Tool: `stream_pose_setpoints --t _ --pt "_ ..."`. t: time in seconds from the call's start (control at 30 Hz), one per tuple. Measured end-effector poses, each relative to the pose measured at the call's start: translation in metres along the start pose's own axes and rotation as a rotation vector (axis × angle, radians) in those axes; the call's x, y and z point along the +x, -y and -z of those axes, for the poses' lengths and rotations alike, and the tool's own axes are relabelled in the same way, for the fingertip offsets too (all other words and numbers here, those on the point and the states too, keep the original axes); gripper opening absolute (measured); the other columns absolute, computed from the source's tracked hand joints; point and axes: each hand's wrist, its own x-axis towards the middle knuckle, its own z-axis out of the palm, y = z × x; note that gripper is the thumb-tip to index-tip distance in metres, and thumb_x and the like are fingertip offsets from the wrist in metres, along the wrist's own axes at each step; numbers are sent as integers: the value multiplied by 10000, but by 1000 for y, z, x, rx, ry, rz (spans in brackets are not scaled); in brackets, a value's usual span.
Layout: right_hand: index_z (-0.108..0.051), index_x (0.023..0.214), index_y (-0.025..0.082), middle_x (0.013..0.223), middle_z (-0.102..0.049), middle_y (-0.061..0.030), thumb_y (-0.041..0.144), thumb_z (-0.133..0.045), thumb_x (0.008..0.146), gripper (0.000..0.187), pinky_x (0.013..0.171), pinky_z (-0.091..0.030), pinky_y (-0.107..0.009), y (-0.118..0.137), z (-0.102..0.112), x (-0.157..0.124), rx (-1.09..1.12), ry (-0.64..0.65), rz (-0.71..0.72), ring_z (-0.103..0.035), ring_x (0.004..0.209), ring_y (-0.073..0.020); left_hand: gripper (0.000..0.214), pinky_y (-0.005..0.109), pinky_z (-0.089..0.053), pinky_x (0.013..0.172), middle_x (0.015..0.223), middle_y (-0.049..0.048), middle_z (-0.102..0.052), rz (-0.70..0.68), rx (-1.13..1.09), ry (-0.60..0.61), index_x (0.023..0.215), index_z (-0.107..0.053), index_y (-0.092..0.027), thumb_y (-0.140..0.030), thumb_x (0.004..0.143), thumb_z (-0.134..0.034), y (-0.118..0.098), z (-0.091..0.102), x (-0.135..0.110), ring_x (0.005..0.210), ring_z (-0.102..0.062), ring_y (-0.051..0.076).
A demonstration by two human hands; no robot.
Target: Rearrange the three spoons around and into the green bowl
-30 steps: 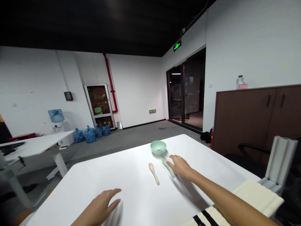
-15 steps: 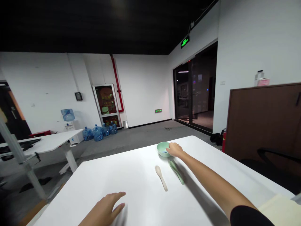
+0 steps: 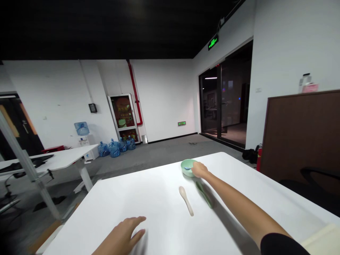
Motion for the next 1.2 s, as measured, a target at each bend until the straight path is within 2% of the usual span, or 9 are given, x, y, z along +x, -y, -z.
stream_pose_setpoints --t 0.17,0.3,0.47,0.6,0.73,0.87,1.03,1.2 --pt "-680 891 158 997 -690 -140 365 -461 872 302 696 -423 -277 1 28 -28 45 -17 32 -642 889 -238 525 385 -398 1012 1304 40 -603 0 -11 10 1328 -521 -320 -556 879 -386 3 -1 -2 1182 -544 244" --pt "-659 710 164 791 -684 -82 385 -504 854 305 645 -406 -252 1 36 -58 130 21 104 -626 752 -197 520 390 -399 1012 1298 46 -608 -20 -17 -4 1316 -536 -311 -549 874 -398 4 -2 -3 1184 -545 254" --pt "-630 581 152 633 -659 -42 289 -575 766 237 542 -380 -209 9 20 -93 250 181 166 -593 615 -143 536 387 -404 1001 1296 45 -607 -27 1 -5 1325 -525 -308 -561 870 -400 4 -4 -3 1171 -552 256" --pt "-631 535 145 584 -662 -57 243 -549 742 244 523 -397 -209 15 -1 -107 303 247 127 -598 552 -133 535 389 -402 1008 1306 46 -600 -30 4 3 1330 -518 -313 -561 874 -389 3 -3 -5 1182 -546 250" --pt "-624 570 152 581 -667 -48 224 -590 711 161 536 -411 -216 18 -22 -106 305 219 40 -618 549 -144 530 388 -403 1015 1305 46 -600 -21 14 15 1335 -513 -312 -551 879 -386 3 -1 -7 1191 -543 246" --pt "-626 573 149 599 -680 -61 231 -599 710 163 538 -412 -219 17 -36 -103 309 225 25 -633 566 -155 530 387 -403 1020 1311 41 -597 -12 19 15 1337 -512 -313 -550 880 -387 2 0 -7 1195 -543 247" --pt "-621 526 141 612 -694 -87 246 -586 726 229 530 -416 -231 16 -40 -104 298 259 33 -641 563 -170 530 382 -401 1023 1317 37 -593 -10 32 27 1343 -505 -319 -551 882 -384 1 -2 -5 1196 -542 240" --pt "-620 533 140 625 -703 -93 210 -563 719 207 506 -413 -229 14 -41 -105 278 263 30 -648 567 -174 529 382 -401 1022 1317 41 -593 -14 26 23 1341 -509 -312 -543 879 -390 0 -2 -5 1199 -539 242"
